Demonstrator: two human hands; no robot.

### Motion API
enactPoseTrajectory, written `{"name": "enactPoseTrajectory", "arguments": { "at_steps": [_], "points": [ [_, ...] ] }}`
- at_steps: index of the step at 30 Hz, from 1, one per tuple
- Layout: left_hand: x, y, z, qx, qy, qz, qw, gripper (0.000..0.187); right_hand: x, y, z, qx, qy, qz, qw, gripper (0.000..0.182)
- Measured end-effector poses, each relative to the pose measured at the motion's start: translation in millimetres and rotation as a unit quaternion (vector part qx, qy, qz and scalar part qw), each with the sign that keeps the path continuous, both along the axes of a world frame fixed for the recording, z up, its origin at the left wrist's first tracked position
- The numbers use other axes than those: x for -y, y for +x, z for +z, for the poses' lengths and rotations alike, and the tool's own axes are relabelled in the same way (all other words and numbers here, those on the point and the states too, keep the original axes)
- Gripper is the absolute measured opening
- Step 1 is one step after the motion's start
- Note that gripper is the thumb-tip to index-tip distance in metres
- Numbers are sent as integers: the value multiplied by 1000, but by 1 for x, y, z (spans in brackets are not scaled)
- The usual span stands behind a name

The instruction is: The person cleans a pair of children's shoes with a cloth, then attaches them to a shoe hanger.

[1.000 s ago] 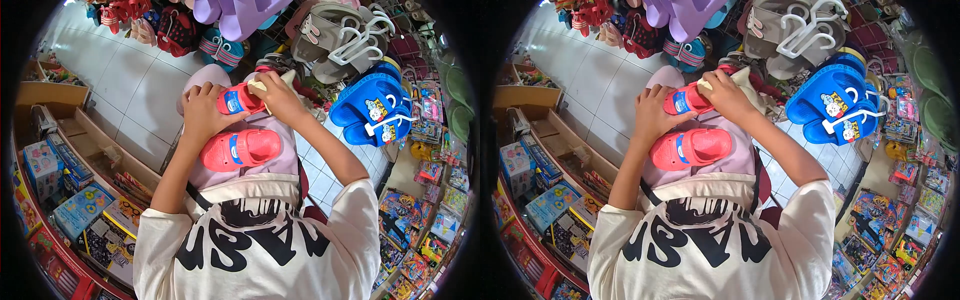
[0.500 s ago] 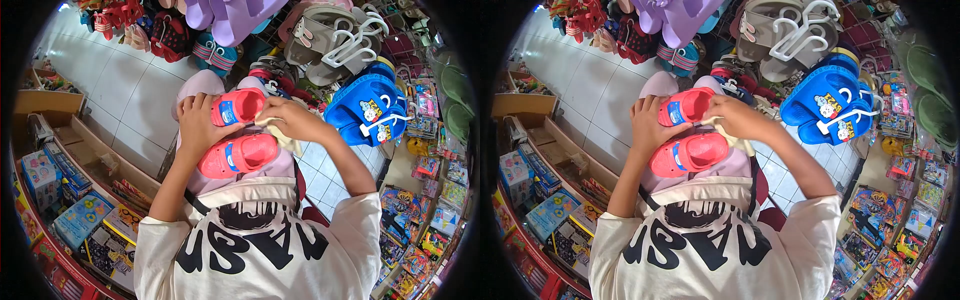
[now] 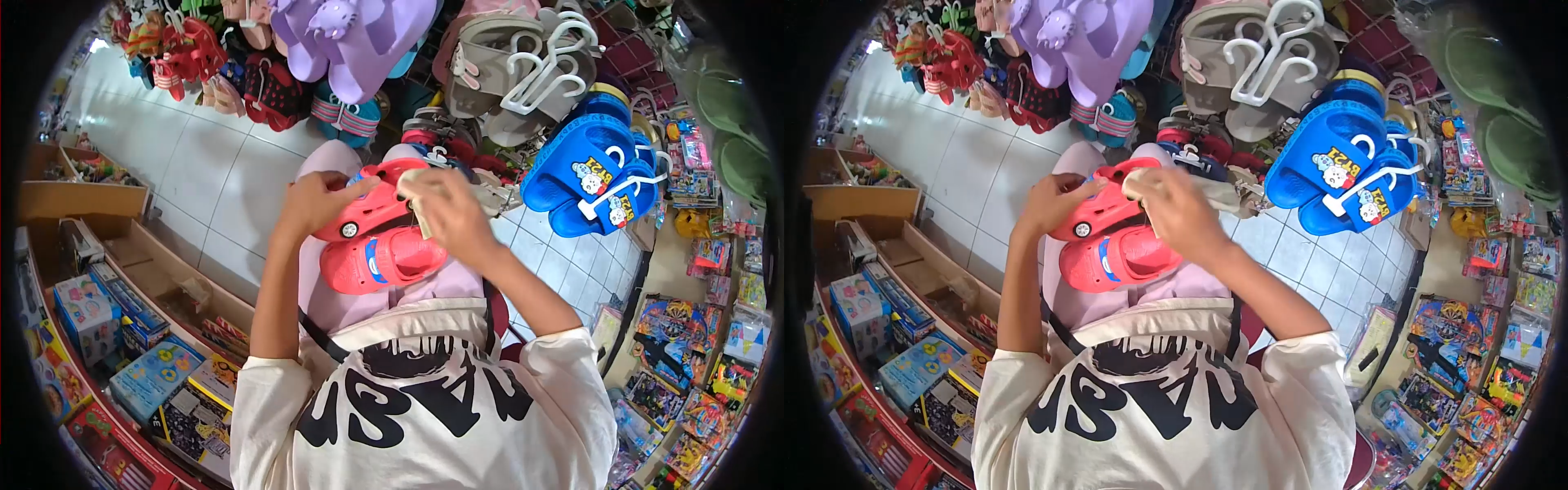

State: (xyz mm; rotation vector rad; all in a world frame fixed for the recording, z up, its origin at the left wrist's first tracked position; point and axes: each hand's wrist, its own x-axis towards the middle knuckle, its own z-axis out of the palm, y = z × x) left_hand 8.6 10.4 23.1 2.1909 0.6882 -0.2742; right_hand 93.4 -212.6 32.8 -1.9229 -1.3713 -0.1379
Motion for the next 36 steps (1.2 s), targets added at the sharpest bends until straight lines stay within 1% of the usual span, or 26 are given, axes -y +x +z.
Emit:
{"name": "enactPoseTrajectory", "arguments": {
  "at_steps": [2, 3, 6, 8, 9, 12, 15, 18, 19, 22, 23, 24, 25, 27, 29, 32, 34, 35, 36],
  "points": [
    [5, -3, 6, -52, -9, 1, 999, 76, -1, -8, -13, 16, -56, 24, 998, 33],
    [7, -2, 9, -67, 17, -13, 998, 83, -2, -7, -18, 10, -52, 25, 998, 33],
    [13, -6, 0, -23, 83, -10, 996, 81, -2, -6, -25, -32, -41, 21, 998, 34],
    [15, -18, 6, 114, 74, -28, 990, 81, -1, 0, -24, -79, -36, -1, 996, 36],
    [14, -21, 8, 183, 69, -38, 980, 81, 0, 2, -23, -91, -7, -8, 996, 36],
    [0, -27, 2, 150, -47, -84, 984, 75, 3, 4, -21, -157, 23, -11, 987, 35],
    [-13, -22, -7, 164, -120, -108, 973, 68, 3, 9, -3, -144, 80, -33, 986, 36],
    [-23, -15, -20, 131, -261, -88, 952, 62, 5, 1, 19, -77, 66, -45, 994, 39],
    [-22, -11, -24, 112, -320, -77, 938, 54, 6, -2, 18, -48, 39, -22, 998, 39],
    [-11, -9, -28, 109, -268, -79, 954, 51, -4, -13, 3, 21, -81, -6, 996, 39],
    [-6, -10, -27, 174, -159, -107, 966, 50, -5, -12, -1, 27, -147, -4, 989, 42],
    [1, -12, -17, 236, -47, -133, 962, 50, -5, -11, -6, 21, -141, -9, 990, 41],
    [8, -14, -11, 294, 67, -154, 941, 49, -6, -8, -12, 16, -135, -12, 991, 41],
    [18, -21, -9, 254, 46, -139, 956, 50, -8, -3, -17, 6, -125, -1, 992, 42],
    [21, -24, -13, 229, 9, -124, 965, 53, -2, -2, -14, 11, -143, 16, 989, 40],
    [23, -27, -13, 216, 65, -138, 964, 54, 10, 2, -1, 17, -181, 38, 983, 37],
    [22, -28, -20, 218, 79, -136, 963, 54, 20, 6, 5, 28, -205, 44, 977, 35],
    [20, -28, -22, 220, 87, -136, 962, 54, 26, 7, 9, -10, -201, 34, 979, 33],
    [19, -28, -20, 217, 81, -139, 963, 54, 29, 9, 12, -23, -195, 19, 980, 33]
  ]
}}
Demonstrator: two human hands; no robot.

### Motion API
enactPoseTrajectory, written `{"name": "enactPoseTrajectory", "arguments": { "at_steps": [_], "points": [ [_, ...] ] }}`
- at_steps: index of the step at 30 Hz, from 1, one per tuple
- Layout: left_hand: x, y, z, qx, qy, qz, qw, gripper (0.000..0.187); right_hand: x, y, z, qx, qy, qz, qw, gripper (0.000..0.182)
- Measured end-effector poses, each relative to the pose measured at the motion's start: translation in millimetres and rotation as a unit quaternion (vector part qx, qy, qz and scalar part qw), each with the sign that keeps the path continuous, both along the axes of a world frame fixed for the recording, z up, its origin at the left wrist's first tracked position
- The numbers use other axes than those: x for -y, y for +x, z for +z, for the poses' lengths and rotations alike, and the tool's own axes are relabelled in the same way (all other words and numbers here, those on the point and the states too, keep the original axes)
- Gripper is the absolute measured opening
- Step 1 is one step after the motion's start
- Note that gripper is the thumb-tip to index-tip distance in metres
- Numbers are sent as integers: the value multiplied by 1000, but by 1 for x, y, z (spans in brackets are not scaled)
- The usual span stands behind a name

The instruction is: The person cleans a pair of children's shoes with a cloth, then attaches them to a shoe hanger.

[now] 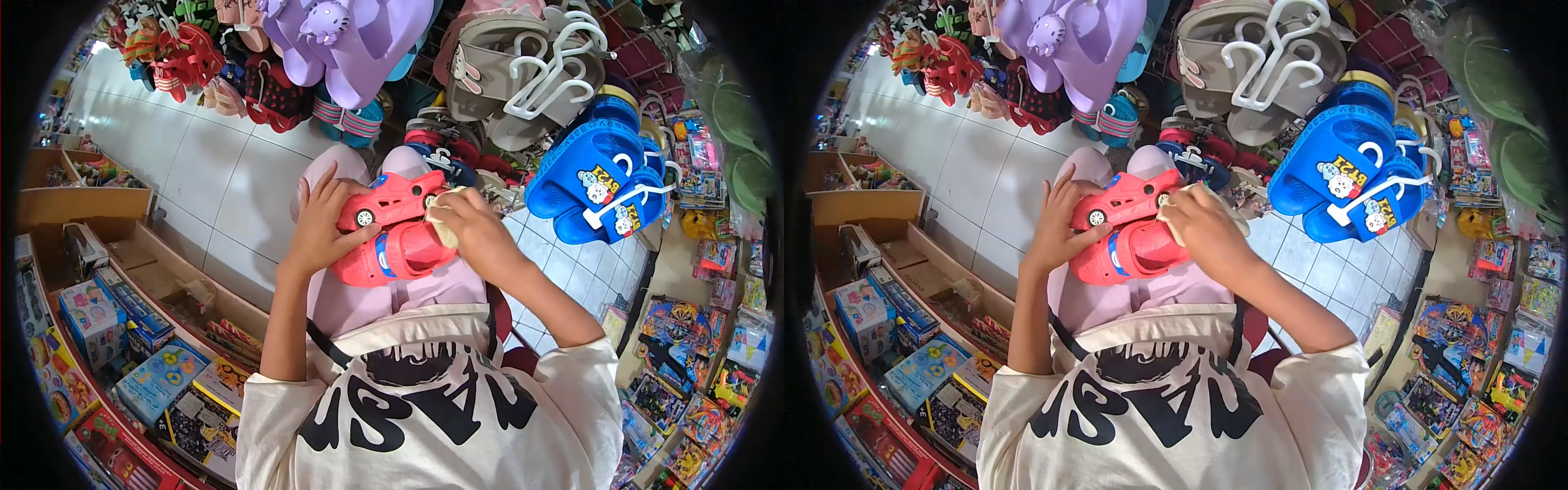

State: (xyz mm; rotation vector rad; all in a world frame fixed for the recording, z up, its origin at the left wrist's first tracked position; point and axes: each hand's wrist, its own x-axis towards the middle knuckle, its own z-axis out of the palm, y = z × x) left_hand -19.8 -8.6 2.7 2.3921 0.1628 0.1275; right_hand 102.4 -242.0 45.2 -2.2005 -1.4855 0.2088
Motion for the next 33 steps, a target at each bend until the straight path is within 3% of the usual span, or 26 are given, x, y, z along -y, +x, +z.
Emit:
{"name": "enactPoseTrajectory", "arguments": {
  "at_steps": [3, 7, 11, 20, 23, 26, 30, 33],
  "points": [
    [1, 0, 2, 2, -7, -1, 1000, 54, 1, 0, 15, -11, 39, -41, 998, 39],
    [4, -1, -3, -9, -11, 9, 1000, 54, -34, -18, -6, 5, 67, -1, 998, 38],
    [4, 1, -5, -42, -22, 17, 999, 54, -49, -18, -16, 21, 38, -24, 999, 27],
    [11, -9, -5, -4, 9, 20, 1000, 54, -22, -13, 7, 51, -107, -29, 993, 31],
    [10, -10, -3, -5, 22, 21, 1000, 54, -19, -3, 8, 7, 81, -59, 995, 32],
    [10, -9, -3, -4, 30, 28, 999, 54, -19, -4, -17, 48, 148, 1, 988, 38],
    [16, -7, -3, -1, 51, 43, 998, 59, -22, -9, -35, 147, 81, 9, 986, 40],
    [19, -6, -1, -5, 50, 59, 997, 62, -18, -6, -41, 103, 71, 26, 992, 43]
  ]
}}
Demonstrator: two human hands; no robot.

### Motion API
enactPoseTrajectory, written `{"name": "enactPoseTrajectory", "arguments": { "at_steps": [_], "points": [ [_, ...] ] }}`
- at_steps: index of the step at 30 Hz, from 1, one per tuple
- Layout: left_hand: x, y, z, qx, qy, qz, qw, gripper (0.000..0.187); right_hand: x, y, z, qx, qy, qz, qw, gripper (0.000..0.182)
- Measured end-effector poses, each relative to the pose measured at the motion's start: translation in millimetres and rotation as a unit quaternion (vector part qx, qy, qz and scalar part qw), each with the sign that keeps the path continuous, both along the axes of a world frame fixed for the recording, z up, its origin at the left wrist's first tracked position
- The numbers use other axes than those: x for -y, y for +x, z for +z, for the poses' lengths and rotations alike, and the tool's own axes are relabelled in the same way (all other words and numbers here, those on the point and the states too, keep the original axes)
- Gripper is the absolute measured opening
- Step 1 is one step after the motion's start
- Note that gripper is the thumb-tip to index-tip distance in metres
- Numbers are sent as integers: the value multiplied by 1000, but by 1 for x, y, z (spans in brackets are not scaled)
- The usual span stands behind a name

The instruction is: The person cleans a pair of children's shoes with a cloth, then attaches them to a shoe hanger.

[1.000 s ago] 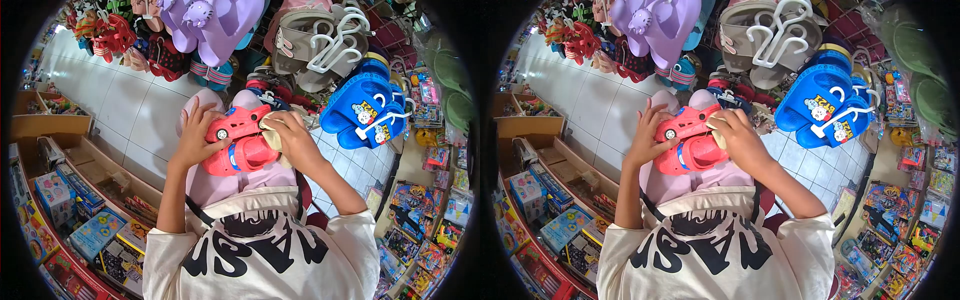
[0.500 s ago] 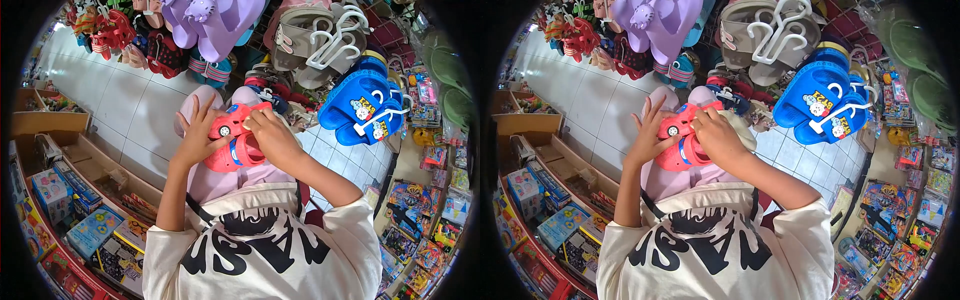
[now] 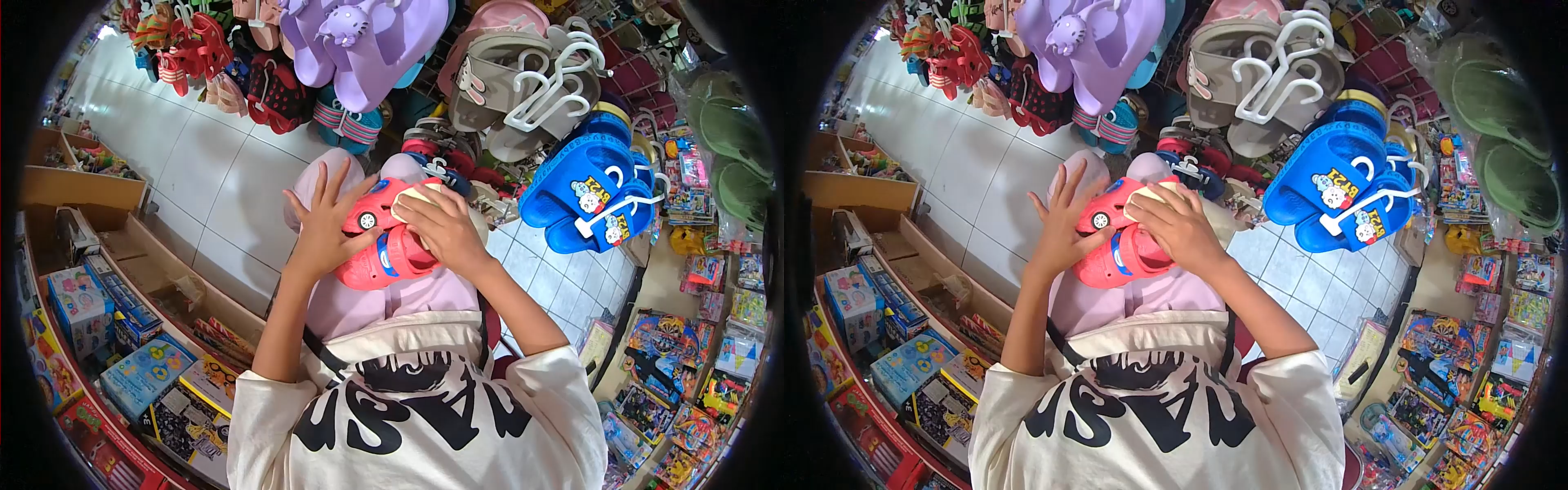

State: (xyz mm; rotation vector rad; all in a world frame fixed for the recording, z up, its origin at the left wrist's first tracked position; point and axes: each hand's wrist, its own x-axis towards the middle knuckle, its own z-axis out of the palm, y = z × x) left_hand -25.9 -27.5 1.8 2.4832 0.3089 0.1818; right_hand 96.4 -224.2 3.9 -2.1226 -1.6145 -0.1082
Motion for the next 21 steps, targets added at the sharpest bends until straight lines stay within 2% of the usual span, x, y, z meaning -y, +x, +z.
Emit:
{"name": "enactPoseTrajectory", "arguments": {
  "at_steps": [5, 6, 9, 12, 14, 15, 17, 19, 21],
  "points": [
    [0, -3, -1, -25, -29, -1, 999, 60, 21, 7, 21, -61, -72, 30, 995, 38],
    [-3, -4, 0, -22, -27, -7, 999, 60, 31, 8, 28, -101, -77, 8, 992, 36],
    [-9, -2, 2, -10, -34, -13, 999, 61, 63, 23, 39, -137, -32, -41, 989, 32],
    [-6, -4, 1, -13, -43, -17, 999, 66, 53, 12, 81, -174, 64, -126, 974, 29],
    [-5, -3, -4, -9, -23, -23, 999, 76, 32, 11, 86, -115, 95, -48, 988, 25],
    [-4, -3, -3, -11, -59, -13, 998, 83, 15, 11, 86, -83, 110, -8, 990, 24],
    [-3, -3, -2, -13, -130, 6, 991, 98, -22, 4, 56, -103, 122, -22, 987, 25],
    [1, 0, -1, -18, -149, 36, 988, 108, -43, 0, 4, -98, 43, -24, 994, 29],
    [0, 2, -3, -13, -153, 47, 987, 114, -42, 0, 1, -106, 75, 4, 992, 31]
  ]
}}
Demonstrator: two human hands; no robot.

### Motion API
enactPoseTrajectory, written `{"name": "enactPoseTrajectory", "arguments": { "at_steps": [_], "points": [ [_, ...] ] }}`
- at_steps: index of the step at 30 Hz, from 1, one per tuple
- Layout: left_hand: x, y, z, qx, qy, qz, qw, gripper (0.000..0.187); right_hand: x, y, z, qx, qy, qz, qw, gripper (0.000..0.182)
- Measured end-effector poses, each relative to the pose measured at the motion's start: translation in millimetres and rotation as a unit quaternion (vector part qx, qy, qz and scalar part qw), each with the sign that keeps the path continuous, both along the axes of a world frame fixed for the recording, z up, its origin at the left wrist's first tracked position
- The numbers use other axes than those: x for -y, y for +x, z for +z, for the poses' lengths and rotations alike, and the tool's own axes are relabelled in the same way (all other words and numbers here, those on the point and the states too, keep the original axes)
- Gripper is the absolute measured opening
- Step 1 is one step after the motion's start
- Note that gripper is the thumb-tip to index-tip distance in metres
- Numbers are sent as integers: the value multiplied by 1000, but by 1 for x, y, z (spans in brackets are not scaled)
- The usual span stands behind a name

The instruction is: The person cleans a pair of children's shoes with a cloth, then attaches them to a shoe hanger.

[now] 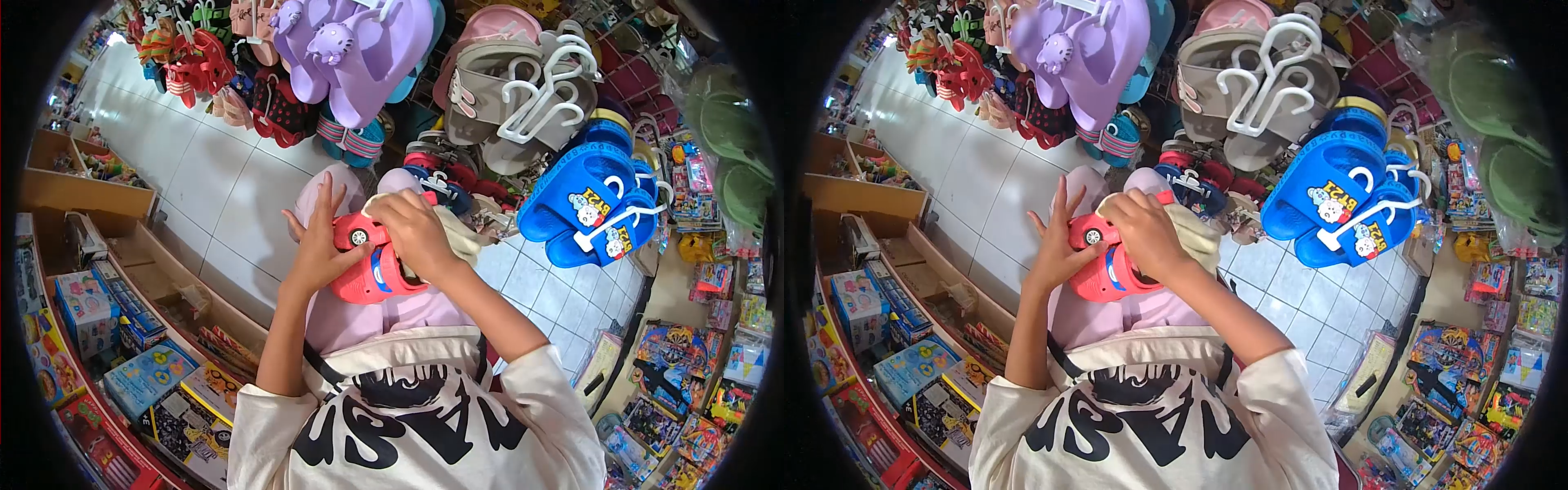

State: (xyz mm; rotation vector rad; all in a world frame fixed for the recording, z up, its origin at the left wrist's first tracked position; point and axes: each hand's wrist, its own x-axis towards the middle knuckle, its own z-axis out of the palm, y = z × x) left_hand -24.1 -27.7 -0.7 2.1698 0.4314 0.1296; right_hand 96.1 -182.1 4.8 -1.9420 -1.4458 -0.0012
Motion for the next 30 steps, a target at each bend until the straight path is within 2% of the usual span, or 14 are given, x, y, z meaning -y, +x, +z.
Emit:
{"name": "enactPoseTrajectory", "arguments": {
  "at_steps": [5, 8, 9, 12, 13, 16, 17, 20, 23, 25, 29, 30],
  "points": [
    [-5, -4, -7, 22, 53, -41, 998, 114, 25, 1, 9, -3, -1, 105, 995, 27],
    [-6, -3, -1, -8, 70, -72, 995, 111, 32, 12, 34, -22, -109, 122, 986, 27],
    [-5, -4, 0, -6, 70, -71, 995, 110, 31, 17, 41, -47, -107, 120, 986, 26],
    [-3, -7, 2, -2, 79, -65, 995, 109, 14, 22, 39, -1, 1, 38, 999, 29],
    [-3, -8, 0, -1, 86, -62, 994, 109, 3, 17, 41, -29, 12, 5, 1000, 31],
    [-4, -10, -8, 12, 86, -45, 995, 109, -6, 0, 14, 11, -34, 22, 999, 34],
    [-5, -9, -9, 20, 81, -35, 996, 110, -3, 0, 10, 1, -11, 33, 999, 35],
    [-7, -8, -10, 44, 70, -38, 996, 109, 18, -3, 19, 12, -18, 78, 997, 32],
    [-10, -3, -5, 36, 45, -84, 995, 109, 37, 3, 27, -61, -105, 103, 987, 32],
    [-11, -5, -9, 33, 88, -84, 992, 108, 43, 12, 38, -76, -162, 117, 977, 31],
    [-16, -3, -14, 46, 147, -107, 982, 108, 25, 14, 42, -54, -49, 89, 993, 28],
    [-18, -2, -15, 61, 125, -103, 985, 107, 20, 9, 37, -41, -53, 95, 993, 28]
  ]
}}
